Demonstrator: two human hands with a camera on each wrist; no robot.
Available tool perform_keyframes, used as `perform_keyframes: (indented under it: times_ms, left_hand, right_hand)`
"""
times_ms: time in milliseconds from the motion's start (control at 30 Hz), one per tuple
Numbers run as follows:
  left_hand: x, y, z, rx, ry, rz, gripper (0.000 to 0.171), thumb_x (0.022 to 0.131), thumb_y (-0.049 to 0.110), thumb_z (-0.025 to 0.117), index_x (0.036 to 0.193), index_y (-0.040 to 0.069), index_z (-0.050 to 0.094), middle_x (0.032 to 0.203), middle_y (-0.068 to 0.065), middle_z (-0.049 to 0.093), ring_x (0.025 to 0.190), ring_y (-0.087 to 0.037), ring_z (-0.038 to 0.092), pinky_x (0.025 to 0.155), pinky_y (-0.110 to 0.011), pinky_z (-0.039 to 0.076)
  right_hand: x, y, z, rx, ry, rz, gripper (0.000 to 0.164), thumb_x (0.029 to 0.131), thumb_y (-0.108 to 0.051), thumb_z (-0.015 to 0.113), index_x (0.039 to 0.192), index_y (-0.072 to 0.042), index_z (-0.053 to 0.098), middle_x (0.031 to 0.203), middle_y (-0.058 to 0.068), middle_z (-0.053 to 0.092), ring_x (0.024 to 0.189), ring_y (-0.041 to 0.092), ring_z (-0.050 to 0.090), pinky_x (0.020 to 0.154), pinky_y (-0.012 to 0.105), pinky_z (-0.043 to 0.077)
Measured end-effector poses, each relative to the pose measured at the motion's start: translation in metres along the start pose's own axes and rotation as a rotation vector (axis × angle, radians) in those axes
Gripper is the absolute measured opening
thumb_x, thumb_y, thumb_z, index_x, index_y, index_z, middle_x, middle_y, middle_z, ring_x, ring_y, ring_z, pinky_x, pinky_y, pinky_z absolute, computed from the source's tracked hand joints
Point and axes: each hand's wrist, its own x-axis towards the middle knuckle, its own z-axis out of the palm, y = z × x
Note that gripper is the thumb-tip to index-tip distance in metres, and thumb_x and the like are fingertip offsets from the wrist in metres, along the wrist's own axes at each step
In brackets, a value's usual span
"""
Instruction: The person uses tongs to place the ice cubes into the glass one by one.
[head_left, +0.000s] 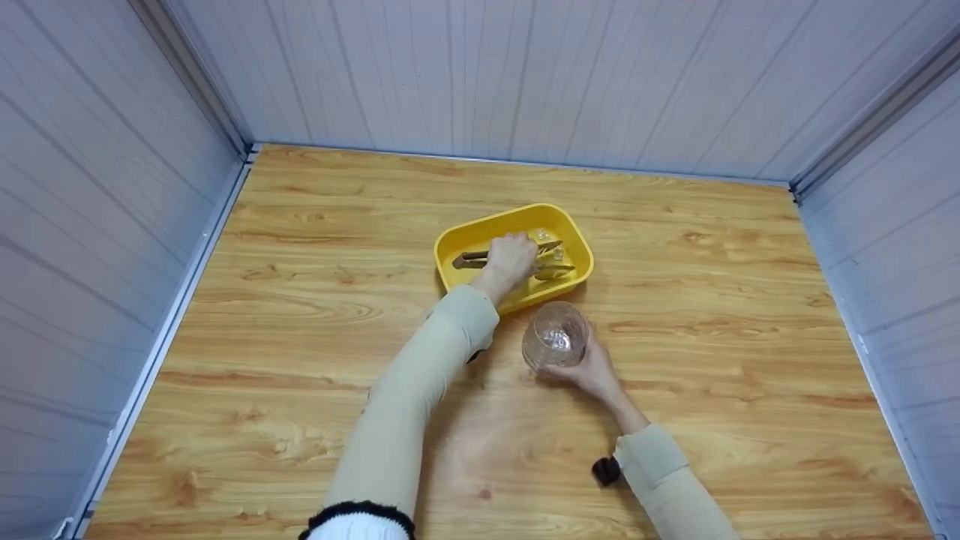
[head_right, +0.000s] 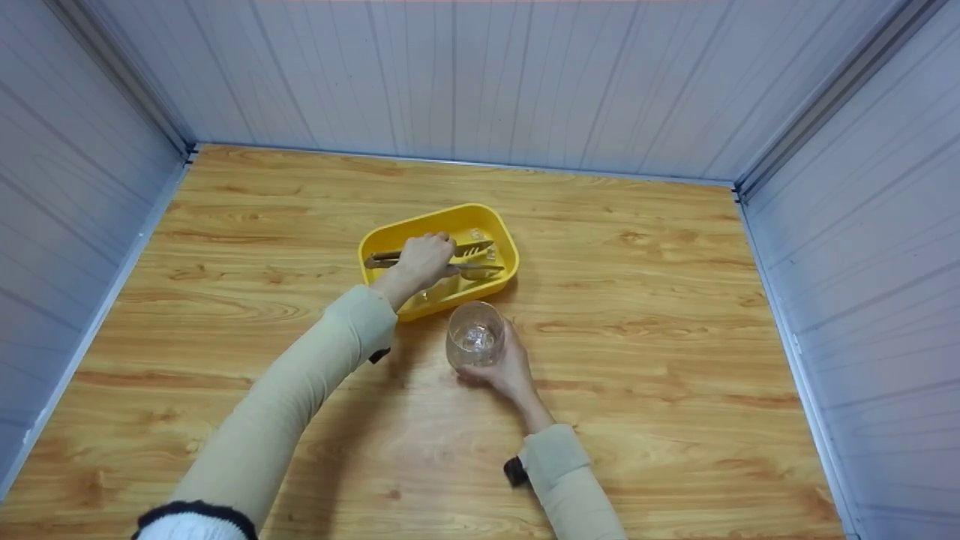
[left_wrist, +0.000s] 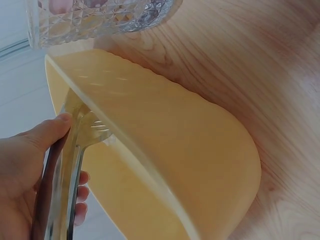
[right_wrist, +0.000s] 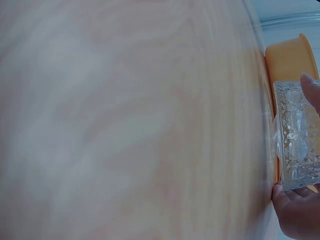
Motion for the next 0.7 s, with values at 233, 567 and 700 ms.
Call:
perform_keyframes:
  times_ms: [233,567,700]
  left_hand:
    - [0.004,0.002,0.001,0.016,-0.024,0.000,0.039,0.088,0.037,0.054,0.115,0.010,0.059,0.112,-0.007,0.056,0.097,-0.024,0.054,0.072,-0.038,0.049]
    - [0.007,0.004,0.001,0.023,-0.020,0.011,0.037,0.089,0.035,0.054,0.116,0.011,0.060,0.112,-0.006,0.057,0.098,-0.024,0.054,0.074,-0.039,0.049]
    - [0.007,0.005,0.002,0.016,-0.024,0.008,0.036,0.089,0.035,0.053,0.116,0.012,0.060,0.114,-0.006,0.057,0.099,-0.024,0.054,0.073,-0.039,0.049]
  right_hand:
    - [0.003,0.017,0.000,-0.027,0.007,-0.012,0.097,0.056,-0.005,0.084,0.134,0.006,0.027,0.127,0.024,0.043,0.119,0.034,0.039,0.101,0.042,0.025]
    - [0.001,0.014,0.000,-0.023,0.008,0.008,0.094,0.057,0.000,0.082,0.133,0.008,0.027,0.127,0.027,0.042,0.119,0.037,0.038,0.101,0.043,0.025]
    - [-0.004,-0.006,-0.001,-0.024,0.002,0.010,0.091,0.059,0.004,0.079,0.132,0.011,0.025,0.126,0.031,0.041,0.119,0.040,0.037,0.101,0.046,0.024]
